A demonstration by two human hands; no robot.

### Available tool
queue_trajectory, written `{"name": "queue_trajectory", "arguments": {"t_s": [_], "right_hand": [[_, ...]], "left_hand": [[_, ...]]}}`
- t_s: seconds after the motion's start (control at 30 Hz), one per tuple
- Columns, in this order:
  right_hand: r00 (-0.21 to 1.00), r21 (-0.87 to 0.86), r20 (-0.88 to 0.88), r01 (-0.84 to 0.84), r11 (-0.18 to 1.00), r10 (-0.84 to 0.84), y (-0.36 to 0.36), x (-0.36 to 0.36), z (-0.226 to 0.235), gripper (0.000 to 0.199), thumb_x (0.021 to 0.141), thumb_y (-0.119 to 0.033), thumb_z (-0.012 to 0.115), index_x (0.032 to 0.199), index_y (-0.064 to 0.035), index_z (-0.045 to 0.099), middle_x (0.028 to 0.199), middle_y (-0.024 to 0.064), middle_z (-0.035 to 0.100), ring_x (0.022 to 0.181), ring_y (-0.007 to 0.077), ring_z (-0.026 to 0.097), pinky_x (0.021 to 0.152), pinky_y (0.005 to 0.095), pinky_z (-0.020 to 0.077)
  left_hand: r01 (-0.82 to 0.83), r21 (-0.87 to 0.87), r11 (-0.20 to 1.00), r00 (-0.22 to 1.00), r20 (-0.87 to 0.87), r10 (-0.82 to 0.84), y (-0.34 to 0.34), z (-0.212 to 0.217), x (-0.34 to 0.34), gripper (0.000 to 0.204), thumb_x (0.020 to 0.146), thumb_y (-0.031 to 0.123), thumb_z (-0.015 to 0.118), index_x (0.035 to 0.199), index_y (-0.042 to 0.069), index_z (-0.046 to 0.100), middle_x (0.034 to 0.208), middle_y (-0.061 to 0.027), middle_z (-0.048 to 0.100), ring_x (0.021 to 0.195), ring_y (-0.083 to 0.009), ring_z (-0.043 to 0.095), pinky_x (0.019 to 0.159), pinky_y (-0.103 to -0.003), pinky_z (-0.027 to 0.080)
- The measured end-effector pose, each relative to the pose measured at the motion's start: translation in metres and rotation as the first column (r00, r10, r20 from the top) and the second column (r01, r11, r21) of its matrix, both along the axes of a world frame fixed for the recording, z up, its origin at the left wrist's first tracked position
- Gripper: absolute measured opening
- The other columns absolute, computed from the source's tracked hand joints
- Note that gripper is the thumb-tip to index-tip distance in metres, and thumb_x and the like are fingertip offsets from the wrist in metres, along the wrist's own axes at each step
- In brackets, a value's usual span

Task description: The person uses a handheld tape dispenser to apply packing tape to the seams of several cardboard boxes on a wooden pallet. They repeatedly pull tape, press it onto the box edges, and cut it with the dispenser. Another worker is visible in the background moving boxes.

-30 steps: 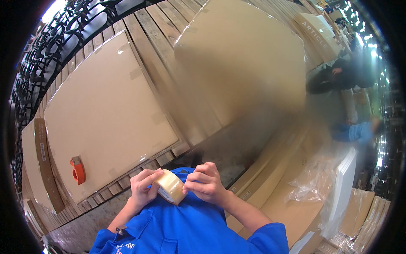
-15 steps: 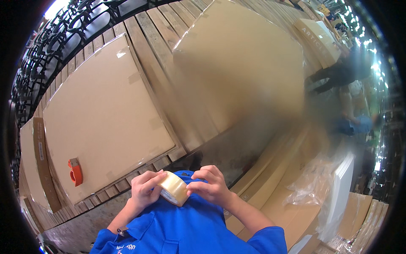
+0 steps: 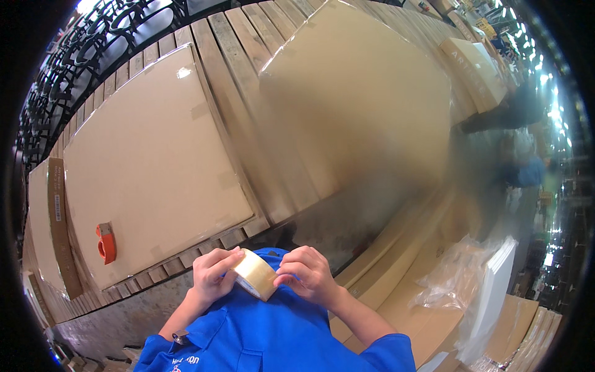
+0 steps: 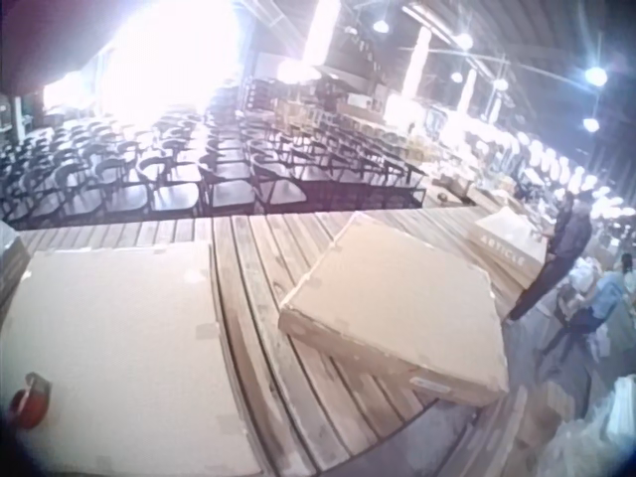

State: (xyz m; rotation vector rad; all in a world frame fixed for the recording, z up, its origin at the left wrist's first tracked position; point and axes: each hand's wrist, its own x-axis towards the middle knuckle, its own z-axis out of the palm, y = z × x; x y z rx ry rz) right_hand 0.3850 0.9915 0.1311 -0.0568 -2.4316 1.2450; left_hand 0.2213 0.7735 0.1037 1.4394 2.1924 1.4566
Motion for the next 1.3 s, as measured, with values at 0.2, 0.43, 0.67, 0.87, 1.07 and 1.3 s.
{"name": "queue_trajectory", "arguments": {"t_s": [0.2,0.43,0.67,0.87,1.07,1.3], "right_hand": [[0.992,0.127,0.048,-0.119,0.985,0.113,0.027,-0.01,0.016,0.024,0.079,-0.018,0.089,0.092,-0.0139,0.069,0.098,-0.0017,0.068,0.087,0.021,0.066,0.073,0.0368,0.0521],[0.98,0.307,0.098,-0.195,0.931,0.173,0.041,-0.012,0.019,0.021,0.079,-0.016,0.084,0.092,-0.0148,0.068,0.096,-0.0029,0.069,0.082,0.0203,0.064,0.072,0.036,0.0489],[0.969,0.343,0.172,-0.228,0.911,0.178,0.044,-0.001,0.014,0.014,0.088,-0.021,0.079,0.092,-0.0158,0.067,0.096,-0.0056,0.069,0.084,0.0142,0.065,0.073,0.0324,0.0447],[0.976,0.363,0.183,-0.181,0.914,0.121,0.04,0.013,0.03,0.017,0.086,-0.018,0.082,0.09,-0.0147,0.065,0.095,-0.0029,0.068,0.084,0.0161,0.066,0.071,0.0333,0.0462],[1.0,-0.165,0.008,-0.004,0.986,0.005,0.033,0.008,0.009,0.028,0.077,-0.006,0.09,0.099,-0.009,0.073,0.102,0.0014,0.072,0.088,0.0222,0.068,0.073,0.0362,0.0561],[0.999,-0.051,0.011,-0.045,0.998,0.046,0.024,0.006,0.01,0.025,0.076,-0.002,0.088,0.097,-0.0105,0.077,0.098,0.0005,0.073,0.089,0.0225,0.065,0.076,0.0363,0.0551]], "left_hand": [[0.021,-0.043,0.999,0.993,-0.114,-0.026,0.014,0.014,-0.002,0.045,0.078,0.006,0.08,0.122,0.013,0.078,0.098,-0.007,0.078,0.07,-0.0187,0.072,0.059,-0.032,0.057],[0.006,-0.055,0.998,0.979,-0.205,-0.017,0.025,0.017,0.003,0.044,0.079,0.009,0.081,0.123,0.014,0.077,0.102,-0.0039,0.077,0.067,-0.0153,0.069,0.056,-0.03,0.053],[-0.032,-0.08,0.996,0.985,-0.171,0.018,0.03,0.013,0.013,0.045,0.079,0.008,0.081,0.123,0.014,0.077,0.102,-0.0051,0.076,0.068,-0.0177,0.07,0.06,-0.031,0.056],[-0.061,-0.052,0.997,0.992,-0.109,0.055,0.034,0.014,0.024,0.048,0.078,0.004,0.08,0.124,0.013,0.077,0.1,-0.0085,0.076,0.07,-0.0202,0.072,0.061,-0.033,0.059],[-0.116,-0.002,0.993,0.992,0.041,0.116,0.032,0.002,0.03,0.053,0.073,0.0,0.077,0.124,0.011,0.077,0.101,-0.0117,0.078,0.077,-0.026,0.076,0.065,-0.035,0.061],[-0.204,0.023,0.979,0.979,0.024,0.204,0.02,0.001,0.04,0.036,0.073,0.001,0.078,0.107,0.008,0.074,0.094,-0.0103,0.075,0.067,-0.0259,0.071,0.058,-0.036,0.057]]}}
